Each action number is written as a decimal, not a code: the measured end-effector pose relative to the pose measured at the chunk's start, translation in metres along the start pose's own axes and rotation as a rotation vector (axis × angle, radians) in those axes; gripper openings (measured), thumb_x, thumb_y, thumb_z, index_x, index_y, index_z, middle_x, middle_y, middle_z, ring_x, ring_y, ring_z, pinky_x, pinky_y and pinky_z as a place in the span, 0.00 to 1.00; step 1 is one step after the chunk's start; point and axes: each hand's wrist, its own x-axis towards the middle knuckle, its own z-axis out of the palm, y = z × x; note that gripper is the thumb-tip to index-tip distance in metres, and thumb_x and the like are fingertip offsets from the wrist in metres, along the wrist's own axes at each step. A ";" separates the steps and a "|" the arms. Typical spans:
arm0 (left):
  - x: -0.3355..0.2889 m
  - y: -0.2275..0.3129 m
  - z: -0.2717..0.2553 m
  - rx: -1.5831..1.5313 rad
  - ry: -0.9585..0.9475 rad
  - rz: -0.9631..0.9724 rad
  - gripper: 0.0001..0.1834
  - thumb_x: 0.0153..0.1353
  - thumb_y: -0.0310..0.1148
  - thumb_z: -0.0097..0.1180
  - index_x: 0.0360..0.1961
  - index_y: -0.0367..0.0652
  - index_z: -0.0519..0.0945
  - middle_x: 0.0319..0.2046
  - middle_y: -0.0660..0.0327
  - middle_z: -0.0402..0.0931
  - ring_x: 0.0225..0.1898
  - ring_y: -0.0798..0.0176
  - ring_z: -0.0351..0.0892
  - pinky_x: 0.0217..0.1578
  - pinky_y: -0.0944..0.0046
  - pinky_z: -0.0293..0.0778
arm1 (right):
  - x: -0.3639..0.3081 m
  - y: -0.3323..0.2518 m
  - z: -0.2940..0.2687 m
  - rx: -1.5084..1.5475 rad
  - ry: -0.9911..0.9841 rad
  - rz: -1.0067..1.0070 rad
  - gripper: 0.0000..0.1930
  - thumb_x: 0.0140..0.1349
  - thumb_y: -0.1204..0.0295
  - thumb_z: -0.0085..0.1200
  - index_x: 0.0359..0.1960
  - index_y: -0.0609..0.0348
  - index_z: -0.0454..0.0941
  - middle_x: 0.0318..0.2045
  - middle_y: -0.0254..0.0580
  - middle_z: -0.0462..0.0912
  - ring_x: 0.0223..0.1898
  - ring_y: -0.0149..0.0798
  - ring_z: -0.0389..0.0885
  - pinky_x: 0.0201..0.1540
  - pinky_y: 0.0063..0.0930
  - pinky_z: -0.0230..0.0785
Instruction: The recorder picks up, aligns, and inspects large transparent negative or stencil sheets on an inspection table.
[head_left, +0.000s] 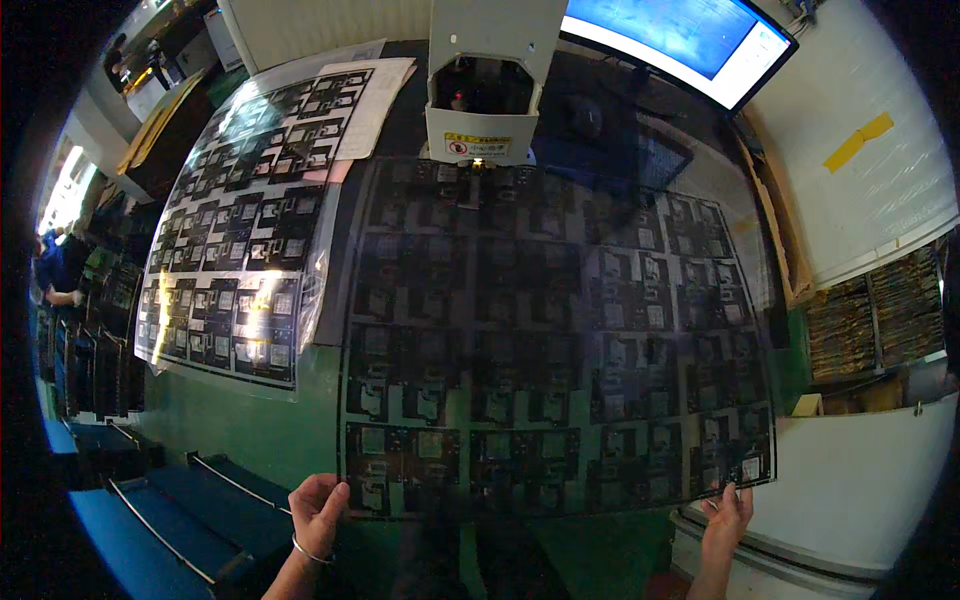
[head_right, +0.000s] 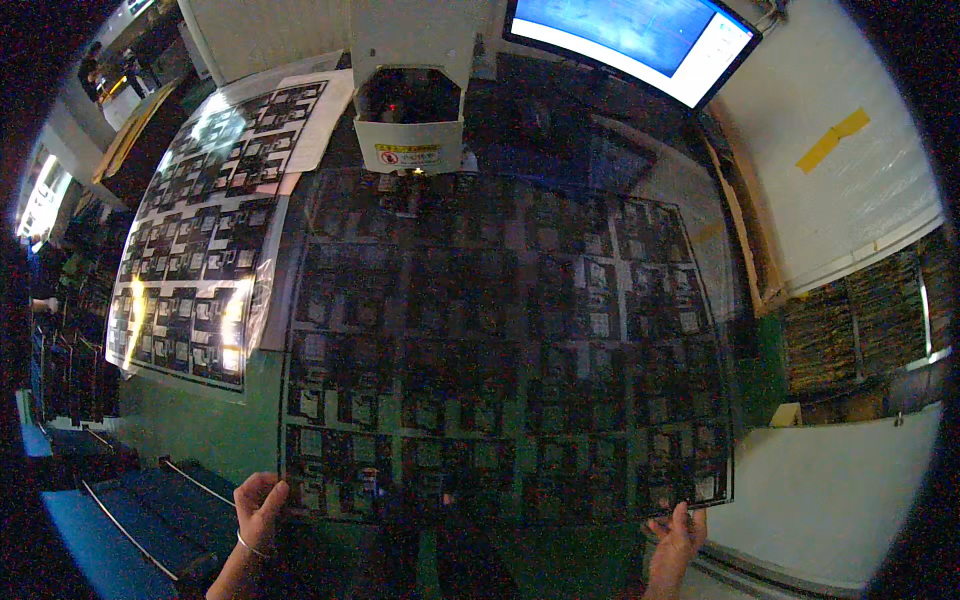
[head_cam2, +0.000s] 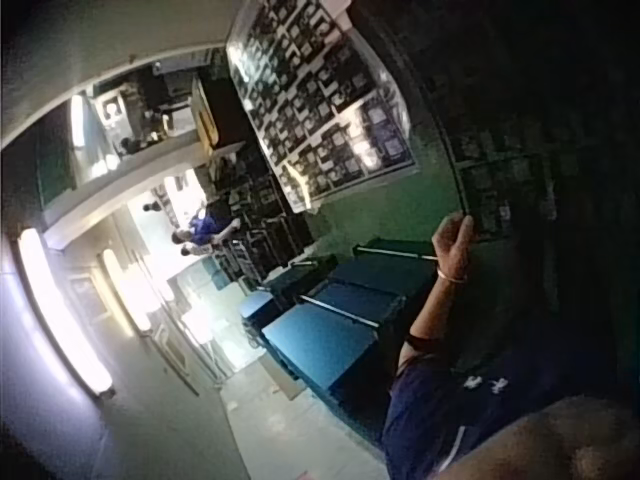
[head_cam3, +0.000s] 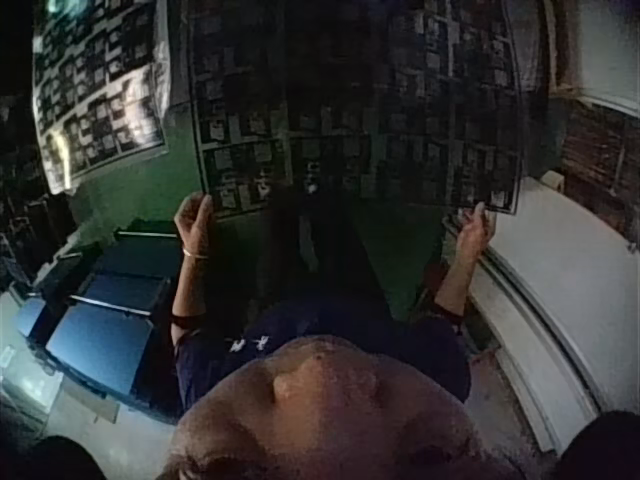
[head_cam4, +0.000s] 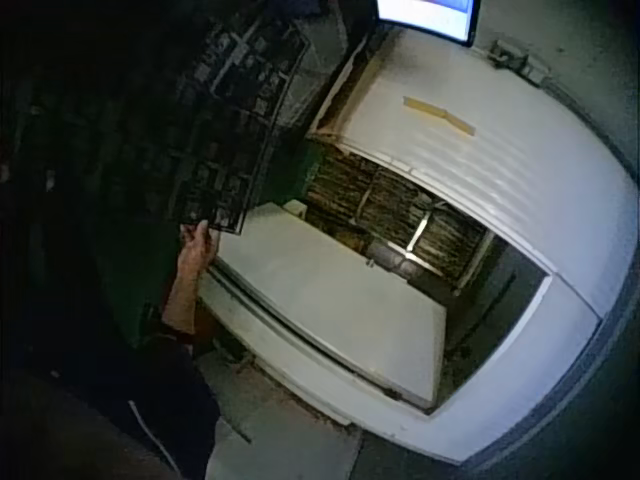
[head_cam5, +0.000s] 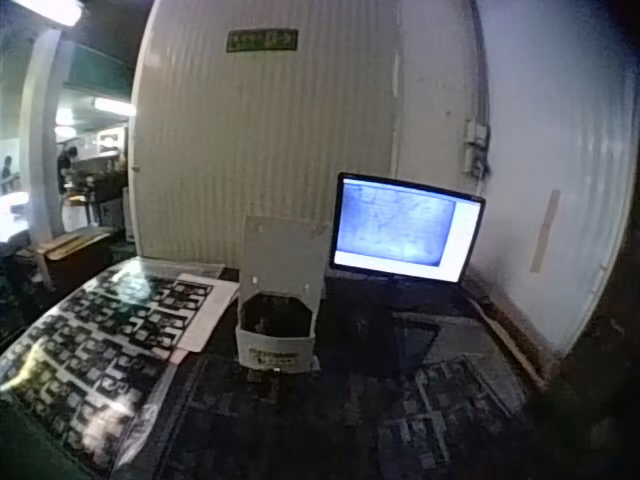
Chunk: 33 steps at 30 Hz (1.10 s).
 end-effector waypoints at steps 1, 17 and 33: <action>0.000 -0.002 -0.001 0.002 0.003 0.005 0.07 0.52 0.28 0.55 0.27 0.35 0.73 0.19 0.67 0.71 0.21 0.76 0.67 0.21 0.77 0.64 | 0.000 -0.001 0.001 0.000 -0.004 -0.001 0.14 0.59 0.67 0.47 0.47 0.55 0.66 0.30 0.33 0.76 0.26 0.24 0.75 0.22 0.16 0.71; 0.011 0.012 0.007 -0.011 -0.001 0.008 0.09 0.52 0.27 0.54 0.30 0.31 0.72 0.22 0.62 0.72 0.22 0.71 0.70 0.24 0.68 0.75 | 0.009 0.015 0.004 0.026 0.051 0.025 0.15 0.58 0.70 0.48 0.47 0.55 0.66 0.27 0.34 0.76 0.20 0.26 0.73 0.20 0.18 0.71; 0.011 -0.005 -0.012 0.082 -0.091 0.010 0.10 0.55 0.28 0.52 0.38 0.37 0.72 0.30 0.60 0.76 0.28 0.69 0.73 0.34 0.67 0.69 | 0.013 0.008 0.005 0.090 -0.040 0.002 0.10 0.57 0.70 0.48 0.41 0.57 0.68 0.26 0.36 0.76 0.21 0.29 0.75 0.20 0.24 0.73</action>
